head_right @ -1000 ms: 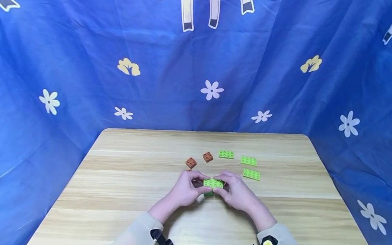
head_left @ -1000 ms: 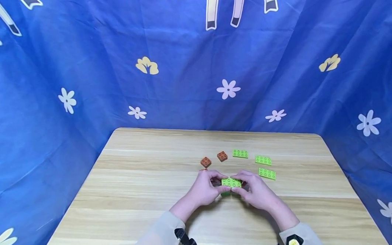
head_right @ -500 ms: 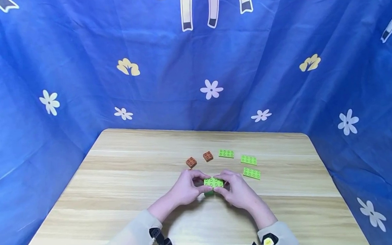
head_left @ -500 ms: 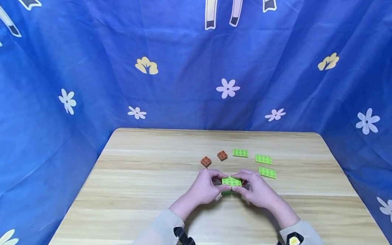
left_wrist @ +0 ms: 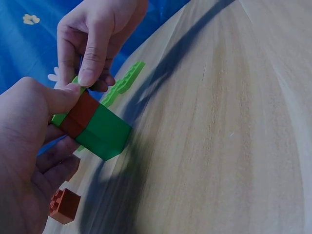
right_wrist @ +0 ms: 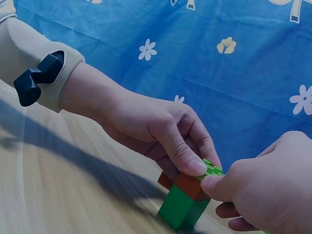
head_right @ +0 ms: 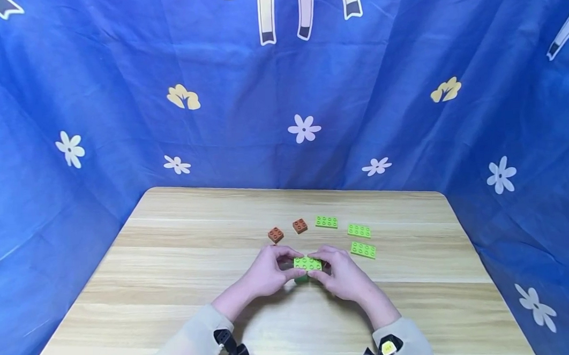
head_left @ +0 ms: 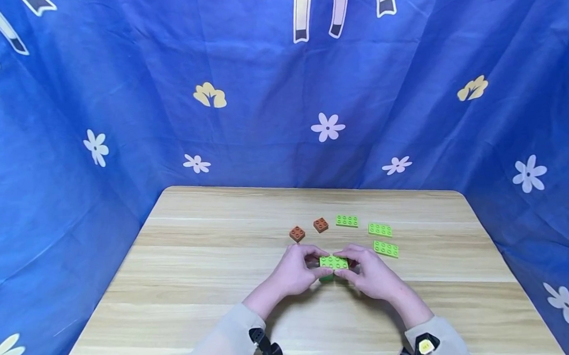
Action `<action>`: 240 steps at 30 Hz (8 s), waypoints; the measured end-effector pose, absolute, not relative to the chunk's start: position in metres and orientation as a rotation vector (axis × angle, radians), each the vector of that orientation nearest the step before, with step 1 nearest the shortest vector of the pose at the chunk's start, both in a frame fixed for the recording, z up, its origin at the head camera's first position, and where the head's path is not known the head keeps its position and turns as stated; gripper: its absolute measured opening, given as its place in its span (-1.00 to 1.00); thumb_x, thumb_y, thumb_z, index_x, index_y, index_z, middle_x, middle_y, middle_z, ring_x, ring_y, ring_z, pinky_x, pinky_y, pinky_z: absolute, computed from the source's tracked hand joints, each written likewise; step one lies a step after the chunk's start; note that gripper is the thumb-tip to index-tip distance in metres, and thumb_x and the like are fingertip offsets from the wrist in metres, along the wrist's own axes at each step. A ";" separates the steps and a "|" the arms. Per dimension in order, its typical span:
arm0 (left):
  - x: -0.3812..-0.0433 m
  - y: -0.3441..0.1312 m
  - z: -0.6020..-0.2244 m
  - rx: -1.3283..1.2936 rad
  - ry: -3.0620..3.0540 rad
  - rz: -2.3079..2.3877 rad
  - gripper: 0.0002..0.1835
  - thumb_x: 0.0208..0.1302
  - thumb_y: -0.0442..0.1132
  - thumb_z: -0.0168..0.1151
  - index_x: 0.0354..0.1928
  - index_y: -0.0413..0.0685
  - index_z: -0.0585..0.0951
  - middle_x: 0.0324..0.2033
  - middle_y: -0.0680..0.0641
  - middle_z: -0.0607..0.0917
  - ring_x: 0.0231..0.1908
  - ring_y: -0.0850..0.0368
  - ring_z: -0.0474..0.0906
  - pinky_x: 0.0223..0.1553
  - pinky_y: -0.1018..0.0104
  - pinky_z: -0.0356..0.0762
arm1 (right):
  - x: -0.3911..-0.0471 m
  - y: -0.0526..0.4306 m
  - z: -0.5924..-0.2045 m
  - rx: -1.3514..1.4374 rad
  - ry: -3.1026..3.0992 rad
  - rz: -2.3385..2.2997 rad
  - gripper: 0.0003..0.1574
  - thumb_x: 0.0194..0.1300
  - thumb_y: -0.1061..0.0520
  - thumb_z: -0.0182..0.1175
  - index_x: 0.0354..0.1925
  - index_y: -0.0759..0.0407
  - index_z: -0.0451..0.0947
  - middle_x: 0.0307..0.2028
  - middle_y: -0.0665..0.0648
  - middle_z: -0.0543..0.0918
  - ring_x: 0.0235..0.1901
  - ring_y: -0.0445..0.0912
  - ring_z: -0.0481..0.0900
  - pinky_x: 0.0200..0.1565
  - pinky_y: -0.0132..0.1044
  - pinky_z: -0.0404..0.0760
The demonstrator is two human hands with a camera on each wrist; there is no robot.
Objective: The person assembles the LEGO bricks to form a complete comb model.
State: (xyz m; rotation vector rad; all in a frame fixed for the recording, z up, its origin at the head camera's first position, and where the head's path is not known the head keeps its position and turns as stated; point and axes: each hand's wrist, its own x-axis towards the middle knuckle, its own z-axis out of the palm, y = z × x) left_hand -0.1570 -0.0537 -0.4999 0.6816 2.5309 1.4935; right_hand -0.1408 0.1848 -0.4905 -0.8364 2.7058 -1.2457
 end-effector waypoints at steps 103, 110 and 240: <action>-0.162 -0.082 -0.489 0.741 2.614 1.514 -0.48 0.34 -0.08 0.52 0.30 0.03 0.67 0.13 0.05 0.76 -0.16 0.12 0.71 -0.07 0.21 0.69 | -0.146 0.186 -0.489 -0.892 2.705 -1.218 -0.52 0.40 0.09 0.45 0.21 0.24 0.68 -0.12 -0.12 0.66 -0.26 -0.23 0.57 -0.19 -0.25 0.68; -0.156 -0.073 -0.481 0.776 2.628 1.454 -0.46 0.37 -0.04 0.49 0.34 0.03 0.65 0.23 0.05 0.70 0.16 0.12 0.62 0.22 0.03 0.58 | -0.145 0.187 -0.489 -0.916 2.724 -1.218 -0.53 0.39 0.10 0.46 0.19 0.23 0.69 -0.15 -0.13 0.66 -0.29 -0.24 0.56 -0.24 -0.30 0.66; -0.151 -0.050 -0.499 0.889 2.847 1.173 -0.53 0.42 0.11 0.39 0.22 0.03 0.67 0.05 0.11 0.74 0.10 0.07 0.68 0.26 0.11 0.56 | -0.150 0.236 -0.478 -0.885 2.871 -1.250 -0.53 0.41 0.03 0.45 0.19 0.17 0.68 0.09 0.04 0.73 -0.08 -0.07 0.69 -0.02 -0.04 0.71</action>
